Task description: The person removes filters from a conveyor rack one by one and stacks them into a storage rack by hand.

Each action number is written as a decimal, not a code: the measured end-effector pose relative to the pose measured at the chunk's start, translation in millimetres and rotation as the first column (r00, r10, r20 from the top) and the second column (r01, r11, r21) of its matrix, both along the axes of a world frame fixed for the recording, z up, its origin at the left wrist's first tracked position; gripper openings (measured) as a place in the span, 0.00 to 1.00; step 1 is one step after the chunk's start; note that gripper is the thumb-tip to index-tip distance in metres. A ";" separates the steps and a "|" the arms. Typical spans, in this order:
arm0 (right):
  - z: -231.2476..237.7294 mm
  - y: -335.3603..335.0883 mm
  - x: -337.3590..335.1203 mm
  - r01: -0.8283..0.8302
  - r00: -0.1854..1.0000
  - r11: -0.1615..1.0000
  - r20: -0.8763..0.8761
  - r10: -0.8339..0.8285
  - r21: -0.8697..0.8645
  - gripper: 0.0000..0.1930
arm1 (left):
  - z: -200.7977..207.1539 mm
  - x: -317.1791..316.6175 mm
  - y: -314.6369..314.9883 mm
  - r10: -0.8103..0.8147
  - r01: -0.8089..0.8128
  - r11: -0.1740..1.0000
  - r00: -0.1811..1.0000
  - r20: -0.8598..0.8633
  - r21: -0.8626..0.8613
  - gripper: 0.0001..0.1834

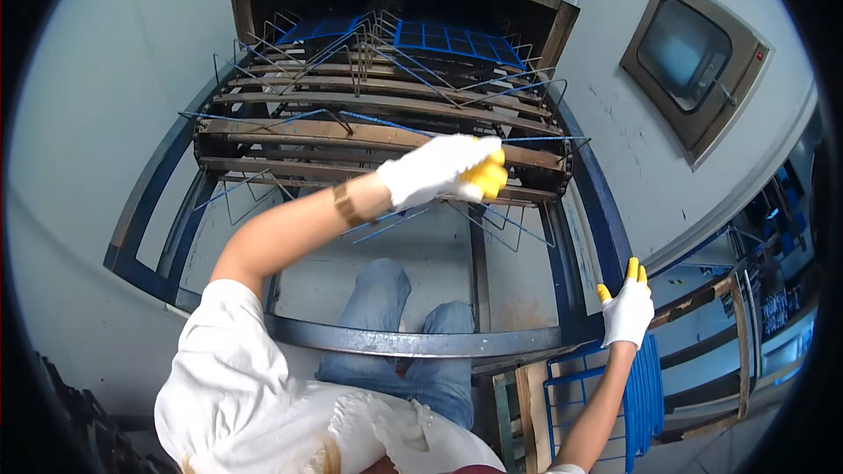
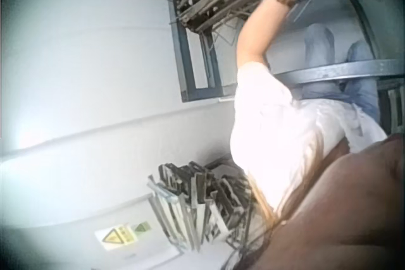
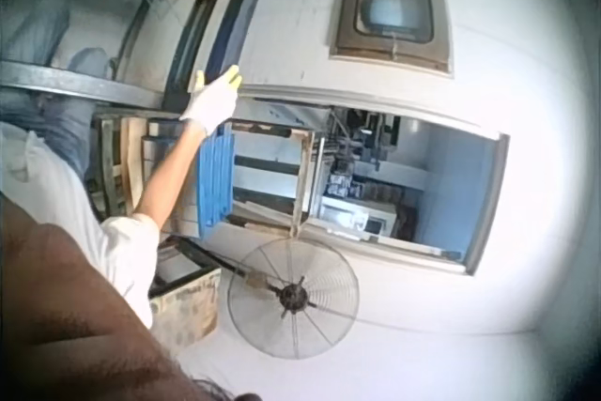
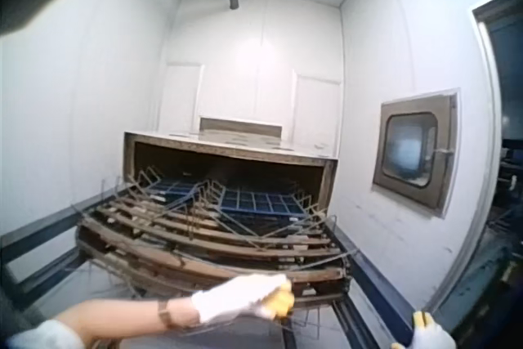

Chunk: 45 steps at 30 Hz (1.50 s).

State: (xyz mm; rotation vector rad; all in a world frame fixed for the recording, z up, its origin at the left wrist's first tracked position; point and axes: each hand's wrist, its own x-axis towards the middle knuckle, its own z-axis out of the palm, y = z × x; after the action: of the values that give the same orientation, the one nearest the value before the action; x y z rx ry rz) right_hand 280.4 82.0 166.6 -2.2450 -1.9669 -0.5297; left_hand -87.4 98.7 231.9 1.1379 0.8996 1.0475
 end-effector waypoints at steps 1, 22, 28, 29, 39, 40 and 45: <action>0.3 -0.1 -0.7 0.000 1.000 1.000 -0.003 0.000 0.006 0.40 | 7.0 1.0 21.3 0.047 -0.047 0.999 0.997 0.062 0.008 0.21; -4.3 12.0 5.6 -0.092 0.993 0.993 -0.064 0.096 0.071 0.40 | -18.4 -124.4 338.5 0.799 -0.757 0.581 0.601 -0.028 0.298 0.16; -5.4 4.1 19.2 -0.078 0.995 0.991 -0.056 0.084 0.106 0.40 | 12.8 -63.7 249.7 0.733 -0.240 0.623 0.512 -0.448 0.744 0.19; -5.8 4.1 21.5 -0.045 0.997 0.995 -0.061 0.050 0.086 0.39 | 27.9 -26.0 201.7 0.515 -0.412 0.765 0.853 -0.086 0.495 0.17; 35.8 -18.4 48.7 -0.140 0.337 0.845 -0.778 0.531 0.516 0.31 | -60.0 10.5 -47.5 0.228 -0.261 0.965 0.833 0.504 -0.006 0.14; 53.3 -27.4 39.8 -0.198 0.315 0.833 -0.771 0.553 0.516 0.34 | -73.7 23.8 -64.9 0.165 -0.196 0.980 0.870 0.464 0.018 0.14; 84.6 -76.6 21.1 -0.430 0.476 0.876 -0.769 0.426 0.218 0.45 | -135.5 79.6 -116.0 -0.049 0.043 0.919 0.999 0.005 0.392 0.08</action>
State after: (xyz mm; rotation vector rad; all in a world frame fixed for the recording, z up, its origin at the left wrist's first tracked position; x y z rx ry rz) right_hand 301.5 5.4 251.2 -1.4110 -1.8314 0.5010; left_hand -7.8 -17.3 96.4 1.4738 0.6610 1.2302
